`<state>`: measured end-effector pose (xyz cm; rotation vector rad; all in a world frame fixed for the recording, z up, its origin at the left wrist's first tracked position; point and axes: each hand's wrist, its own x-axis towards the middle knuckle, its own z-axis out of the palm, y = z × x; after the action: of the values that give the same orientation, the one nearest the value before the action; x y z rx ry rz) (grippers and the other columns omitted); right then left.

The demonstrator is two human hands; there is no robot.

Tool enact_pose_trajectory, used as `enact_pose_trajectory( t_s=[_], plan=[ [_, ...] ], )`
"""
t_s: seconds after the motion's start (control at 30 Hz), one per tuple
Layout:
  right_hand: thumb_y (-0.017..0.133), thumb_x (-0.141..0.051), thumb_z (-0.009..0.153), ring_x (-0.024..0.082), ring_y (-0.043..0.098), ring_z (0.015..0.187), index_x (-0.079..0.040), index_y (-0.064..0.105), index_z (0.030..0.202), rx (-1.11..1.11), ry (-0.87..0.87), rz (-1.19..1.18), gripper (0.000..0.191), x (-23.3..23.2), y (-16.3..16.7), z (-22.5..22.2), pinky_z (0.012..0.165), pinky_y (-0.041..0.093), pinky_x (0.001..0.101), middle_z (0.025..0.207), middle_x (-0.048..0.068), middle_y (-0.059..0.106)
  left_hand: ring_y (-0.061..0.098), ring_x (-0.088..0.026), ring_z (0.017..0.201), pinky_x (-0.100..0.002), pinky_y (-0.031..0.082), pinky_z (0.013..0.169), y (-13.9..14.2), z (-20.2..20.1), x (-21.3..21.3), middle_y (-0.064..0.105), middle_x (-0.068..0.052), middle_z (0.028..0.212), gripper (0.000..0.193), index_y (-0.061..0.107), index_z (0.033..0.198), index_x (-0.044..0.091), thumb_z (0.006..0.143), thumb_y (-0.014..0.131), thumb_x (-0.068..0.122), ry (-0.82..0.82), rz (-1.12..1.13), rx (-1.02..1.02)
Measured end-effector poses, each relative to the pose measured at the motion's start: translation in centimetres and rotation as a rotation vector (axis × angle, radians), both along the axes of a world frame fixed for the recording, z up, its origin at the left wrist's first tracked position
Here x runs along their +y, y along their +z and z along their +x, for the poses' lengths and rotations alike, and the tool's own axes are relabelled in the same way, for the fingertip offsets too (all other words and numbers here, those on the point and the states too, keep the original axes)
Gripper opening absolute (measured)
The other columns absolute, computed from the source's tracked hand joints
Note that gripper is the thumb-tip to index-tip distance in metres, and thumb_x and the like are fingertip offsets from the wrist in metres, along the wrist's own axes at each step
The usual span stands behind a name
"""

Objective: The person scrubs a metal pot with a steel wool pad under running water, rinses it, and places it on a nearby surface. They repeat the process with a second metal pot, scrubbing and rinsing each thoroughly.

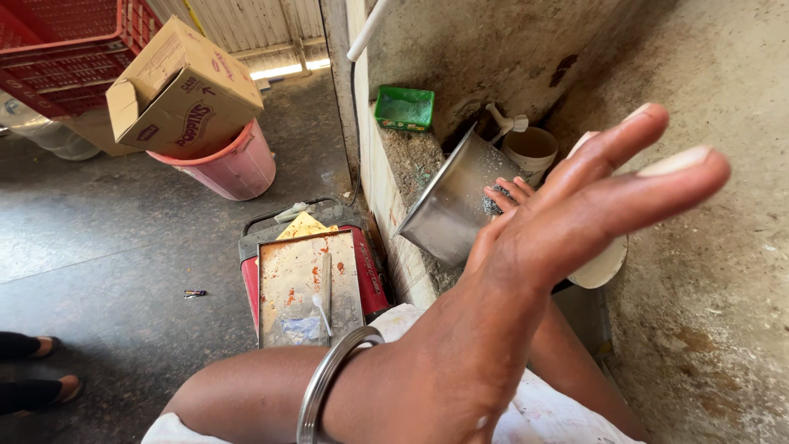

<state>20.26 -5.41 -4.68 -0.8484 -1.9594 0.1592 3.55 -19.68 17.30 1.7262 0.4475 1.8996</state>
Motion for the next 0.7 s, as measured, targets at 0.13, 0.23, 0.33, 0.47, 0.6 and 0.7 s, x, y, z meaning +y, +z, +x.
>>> enact_pose_trajectory(
  t_s=[0.13, 0.23, 0.33, 0.47, 0.6, 0.7],
  plan=[
    [0.053, -0.012, 0.103, 0.038, 0.054, 0.138, -0.007, 0.068, 0.127, 0.000, 0.013, 0.007, 0.029, 0.0, 0.0, -0.2, 0.119, 0.042, 0.0482, 0.138, 0.013, 0.063, 0.026, -0.027, 0.161, -0.042, 0.023, 0.133, -0.1, 0.6, 0.1, 0.026, -0.015, 0.171, 0.098, 0.022, 0.164, 0.010, 0.095, 0.072, 0.058, -0.001, 0.004, 0.005],
    [0.053, -0.012, 0.103, 0.038, 0.054, 0.138, -0.007, 0.068, 0.127, 0.004, 0.015, 0.004, 0.029, -0.1, 0.1, -0.4, 0.119, 0.042, 0.0482, 0.139, 0.013, 0.063, 0.028, -0.027, 0.161, -0.042, 0.023, 0.133, -0.2, 0.8, 0.0, 0.028, -0.016, 0.171, 0.096, 0.023, 0.164, 0.010, 0.095, 0.072, 0.056, -0.002, 0.004, 0.010],
    [0.053, -0.011, 0.103, 0.038, 0.054, 0.138, -0.007, 0.068, 0.127, 0.003, 0.019, 0.001, 0.029, -0.2, 0.3, -0.4, 0.119, 0.042, 0.0483, 0.139, 0.013, 0.064, 0.029, -0.027, 0.160, -0.043, 0.024, 0.132, 0.0, 0.9, 0.0, 0.030, -0.016, 0.170, 0.093, 0.024, 0.163, 0.010, 0.096, 0.072, 0.054, 0.001, 0.001, 0.017],
    [0.052, -0.011, 0.103, 0.038, 0.054, 0.138, -0.007, 0.068, 0.127, 0.003, 0.021, 0.001, 0.029, -0.3, 0.3, -0.5, 0.119, 0.042, 0.0483, 0.139, 0.013, 0.064, 0.032, -0.027, 0.160, -0.043, 0.026, 0.132, 0.3, 0.8, 0.1, 0.033, -0.016, 0.169, 0.090, 0.026, 0.163, 0.009, 0.098, 0.072, 0.052, 0.013, -0.006, 0.028],
    [0.052, -0.010, 0.103, 0.038, 0.054, 0.138, -0.007, 0.068, 0.127, 0.002, 0.023, -0.004, 0.029, -0.4, 0.3, -0.7, 0.119, 0.042, 0.0484, 0.139, 0.013, 0.064, 0.034, -0.028, 0.159, -0.043, 0.027, 0.131, 0.2, 0.7, 0.0, 0.036, -0.016, 0.168, 0.088, 0.027, 0.162, 0.008, 0.099, 0.071, 0.050, 0.024, -0.012, 0.042],
    [0.052, -0.010, 0.103, 0.038, 0.054, 0.139, -0.007, 0.068, 0.127, -0.001, 0.019, -0.008, 0.029, -0.4, 0.3, -0.9, 0.120, 0.042, 0.0484, 0.139, 0.013, 0.064, 0.036, -0.028, 0.159, -0.043, 0.028, 0.131, -0.7, 0.2, 0.1, 0.038, -0.016, 0.168, 0.085, 0.028, 0.162, 0.008, 0.100, 0.071, 0.048, 0.057, -0.023, 0.059]
  ],
)
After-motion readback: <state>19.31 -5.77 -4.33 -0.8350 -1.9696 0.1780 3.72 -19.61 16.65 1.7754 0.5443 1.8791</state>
